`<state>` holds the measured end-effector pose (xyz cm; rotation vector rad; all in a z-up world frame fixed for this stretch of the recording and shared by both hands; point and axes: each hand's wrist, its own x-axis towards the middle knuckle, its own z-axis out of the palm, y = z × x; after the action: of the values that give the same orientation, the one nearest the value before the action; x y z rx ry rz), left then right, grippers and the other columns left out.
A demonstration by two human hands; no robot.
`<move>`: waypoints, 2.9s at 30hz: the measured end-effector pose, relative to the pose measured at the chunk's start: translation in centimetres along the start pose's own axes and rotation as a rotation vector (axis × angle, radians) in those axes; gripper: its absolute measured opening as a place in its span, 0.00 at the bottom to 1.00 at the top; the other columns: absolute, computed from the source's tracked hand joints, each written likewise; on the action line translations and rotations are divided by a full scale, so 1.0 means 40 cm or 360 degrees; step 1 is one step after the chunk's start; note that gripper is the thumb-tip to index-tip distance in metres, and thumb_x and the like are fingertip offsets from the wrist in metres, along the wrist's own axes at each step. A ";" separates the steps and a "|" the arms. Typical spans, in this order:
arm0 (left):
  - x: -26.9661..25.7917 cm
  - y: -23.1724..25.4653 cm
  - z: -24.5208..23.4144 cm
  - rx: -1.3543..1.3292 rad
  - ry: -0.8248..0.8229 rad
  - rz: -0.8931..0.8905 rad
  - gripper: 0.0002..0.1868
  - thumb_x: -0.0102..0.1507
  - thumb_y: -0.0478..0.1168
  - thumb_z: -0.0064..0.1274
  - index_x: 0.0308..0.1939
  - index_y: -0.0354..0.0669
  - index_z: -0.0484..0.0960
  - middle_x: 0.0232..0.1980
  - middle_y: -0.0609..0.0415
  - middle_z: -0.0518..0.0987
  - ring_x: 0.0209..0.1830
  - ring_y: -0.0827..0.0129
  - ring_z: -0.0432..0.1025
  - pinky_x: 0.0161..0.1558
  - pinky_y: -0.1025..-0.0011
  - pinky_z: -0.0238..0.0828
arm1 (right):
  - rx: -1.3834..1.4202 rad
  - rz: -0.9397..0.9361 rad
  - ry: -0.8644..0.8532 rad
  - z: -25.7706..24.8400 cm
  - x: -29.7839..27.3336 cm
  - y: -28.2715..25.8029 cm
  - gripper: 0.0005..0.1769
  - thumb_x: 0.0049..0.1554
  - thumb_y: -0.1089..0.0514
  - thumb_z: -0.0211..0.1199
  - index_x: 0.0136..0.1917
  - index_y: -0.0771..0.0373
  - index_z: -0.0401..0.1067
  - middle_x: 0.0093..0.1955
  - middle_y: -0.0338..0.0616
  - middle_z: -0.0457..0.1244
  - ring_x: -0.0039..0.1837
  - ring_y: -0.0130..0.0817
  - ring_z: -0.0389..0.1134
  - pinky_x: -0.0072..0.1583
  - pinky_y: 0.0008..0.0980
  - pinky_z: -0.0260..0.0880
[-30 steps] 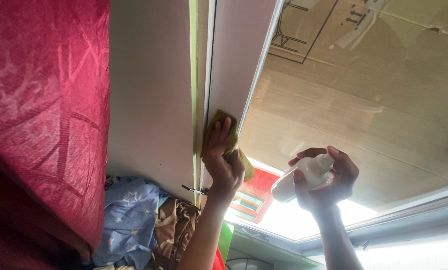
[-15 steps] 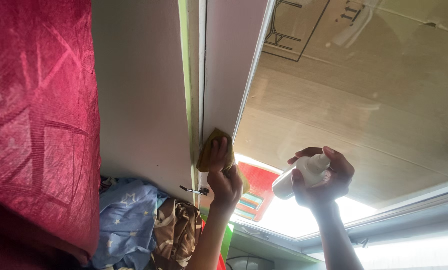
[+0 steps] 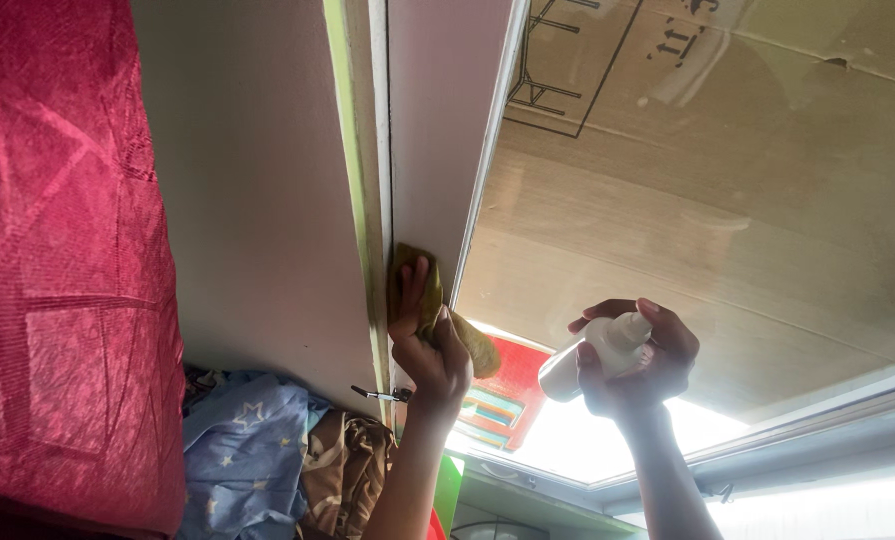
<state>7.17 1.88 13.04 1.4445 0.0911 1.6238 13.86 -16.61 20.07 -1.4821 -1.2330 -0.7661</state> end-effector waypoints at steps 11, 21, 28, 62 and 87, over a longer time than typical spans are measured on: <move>-0.079 -0.062 0.020 0.0208 -0.0130 -0.0131 0.19 0.70 0.30 0.43 0.64 0.27 0.77 0.70 0.36 0.75 0.80 0.42 0.59 0.80 0.52 0.53 | 0.0009 0.0062 -0.0020 0.002 -0.037 0.048 0.39 0.58 0.63 0.64 0.76 0.45 0.48 0.54 0.58 0.67 0.49 0.44 0.75 0.49 0.41 0.79; -0.044 -0.040 0.016 0.0132 -0.0078 -0.0054 0.21 0.70 0.29 0.39 0.66 0.26 0.75 0.71 0.37 0.74 0.81 0.45 0.60 0.82 0.52 0.50 | 0.0111 0.0085 -0.0083 -0.019 -0.040 0.059 0.40 0.57 0.61 0.65 0.76 0.43 0.50 0.54 0.59 0.67 0.49 0.45 0.76 0.48 0.41 0.80; 0.129 0.078 0.073 -0.0108 0.0089 0.0138 0.09 0.70 0.28 0.39 0.54 0.28 0.64 0.70 0.37 0.72 0.77 0.44 0.63 0.81 0.49 0.51 | -0.0035 0.0065 -0.0098 -0.054 -0.016 0.035 0.41 0.55 0.63 0.63 0.76 0.45 0.50 0.51 0.56 0.69 0.47 0.44 0.76 0.48 0.40 0.80; 0.009 0.015 -0.006 0.0214 -0.0117 -0.0007 0.19 0.69 0.31 0.43 0.62 0.24 0.77 0.66 0.36 0.78 0.75 0.46 0.67 0.78 0.53 0.56 | 0.0056 -0.0120 -0.0182 0.003 0.029 0.008 0.42 0.53 0.66 0.66 0.75 0.46 0.53 0.51 0.55 0.69 0.48 0.43 0.77 0.46 0.35 0.81; -0.076 -0.055 -0.019 0.0271 -0.0065 -0.0092 0.15 0.70 0.31 0.47 0.59 0.29 0.80 0.65 0.38 0.80 0.74 0.46 0.69 0.75 0.54 0.62 | 0.0166 -0.0095 -0.0165 0.009 0.011 0.034 0.44 0.54 0.66 0.64 0.77 0.43 0.50 0.53 0.56 0.69 0.49 0.44 0.77 0.46 0.37 0.82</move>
<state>7.42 1.50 9.22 1.5886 0.2506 1.5693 15.24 -16.07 19.97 -1.4197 -1.3799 -0.6612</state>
